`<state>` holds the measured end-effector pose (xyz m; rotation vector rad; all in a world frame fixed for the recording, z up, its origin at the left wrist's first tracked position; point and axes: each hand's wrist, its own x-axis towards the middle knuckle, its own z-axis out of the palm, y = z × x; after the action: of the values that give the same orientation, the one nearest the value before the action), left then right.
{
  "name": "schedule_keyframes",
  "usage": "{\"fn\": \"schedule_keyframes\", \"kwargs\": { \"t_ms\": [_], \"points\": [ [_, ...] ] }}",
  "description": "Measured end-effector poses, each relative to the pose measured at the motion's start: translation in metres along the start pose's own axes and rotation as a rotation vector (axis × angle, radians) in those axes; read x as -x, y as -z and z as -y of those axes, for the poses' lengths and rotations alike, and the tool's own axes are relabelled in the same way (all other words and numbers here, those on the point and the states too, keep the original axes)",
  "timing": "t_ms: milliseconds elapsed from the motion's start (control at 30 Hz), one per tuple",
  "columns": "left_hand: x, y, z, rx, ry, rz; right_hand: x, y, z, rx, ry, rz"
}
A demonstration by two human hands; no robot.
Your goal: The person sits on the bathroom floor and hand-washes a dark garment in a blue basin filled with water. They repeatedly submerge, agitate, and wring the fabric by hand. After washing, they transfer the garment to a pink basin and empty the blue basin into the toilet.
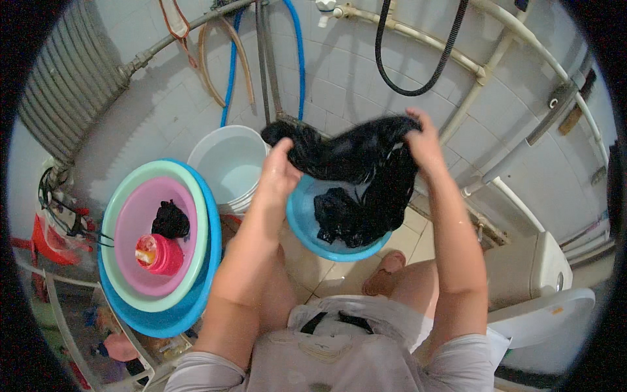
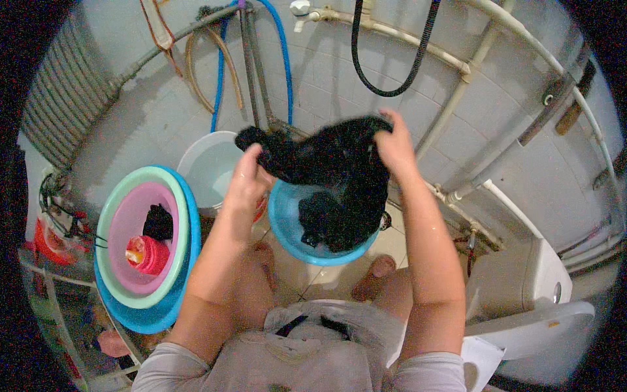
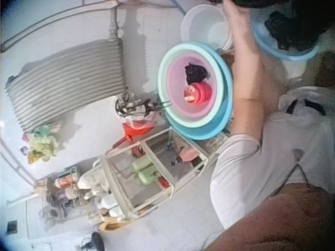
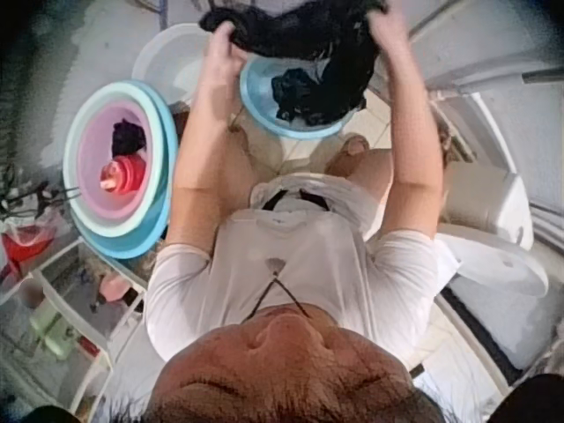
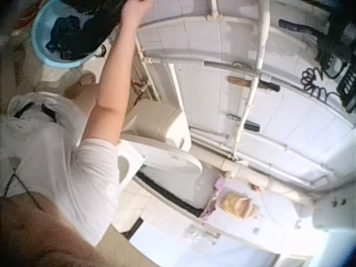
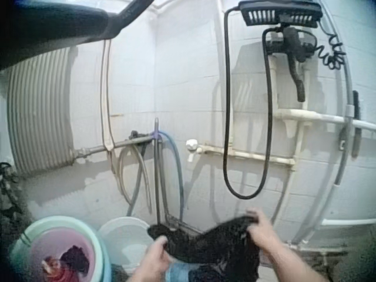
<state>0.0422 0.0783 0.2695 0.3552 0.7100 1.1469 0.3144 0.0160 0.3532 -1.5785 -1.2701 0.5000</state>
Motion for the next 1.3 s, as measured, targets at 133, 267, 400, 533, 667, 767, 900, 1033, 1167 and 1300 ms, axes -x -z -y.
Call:
{"fn": "schedule_keyframes", "kwargs": {
  "t_ms": [133,267,400,533,667,767,900,1033,1167,1300],
  "points": [
    [-0.016,0.018,0.049,-0.683,-0.064,-0.263,0.020,-0.062,-0.130,-0.031,-0.172,-0.080],
    [-0.072,0.101,0.117,-1.661,-0.522,0.083,0.063,-0.110,-0.163,0.360,-0.149,0.155],
    [-0.066,0.098,0.146,-2.058,-0.424,0.288,0.070,-0.129,-0.169,0.667,-0.072,0.581],
    [-0.075,0.110,0.174,-2.216,-0.345,0.343,0.078,-0.145,-0.197,0.768,-0.031,0.600],
    [-0.097,0.140,0.199,-2.348,-0.378,0.341,0.084,-0.170,-0.239,0.788,-0.087,0.588],
    [-0.109,0.126,0.196,-2.288,-0.432,0.339,0.071,-0.183,-0.269,0.719,0.039,0.551],
    [-0.144,0.095,0.198,-2.164,0.062,0.151,0.051,-0.196,-0.293,0.662,-0.264,0.461],
    [-0.197,0.174,0.229,-1.744,0.144,0.194,0.025,-0.173,-0.266,-0.007,-0.784,0.382],
    [-0.148,0.116,0.159,-1.081,0.354,0.227,0.043,-0.122,-0.255,-0.086,-0.467,0.373],
    [-0.115,0.077,0.107,-1.269,0.288,0.375,0.056,-0.108,-0.209,0.498,0.024,0.593]
  ]
}}
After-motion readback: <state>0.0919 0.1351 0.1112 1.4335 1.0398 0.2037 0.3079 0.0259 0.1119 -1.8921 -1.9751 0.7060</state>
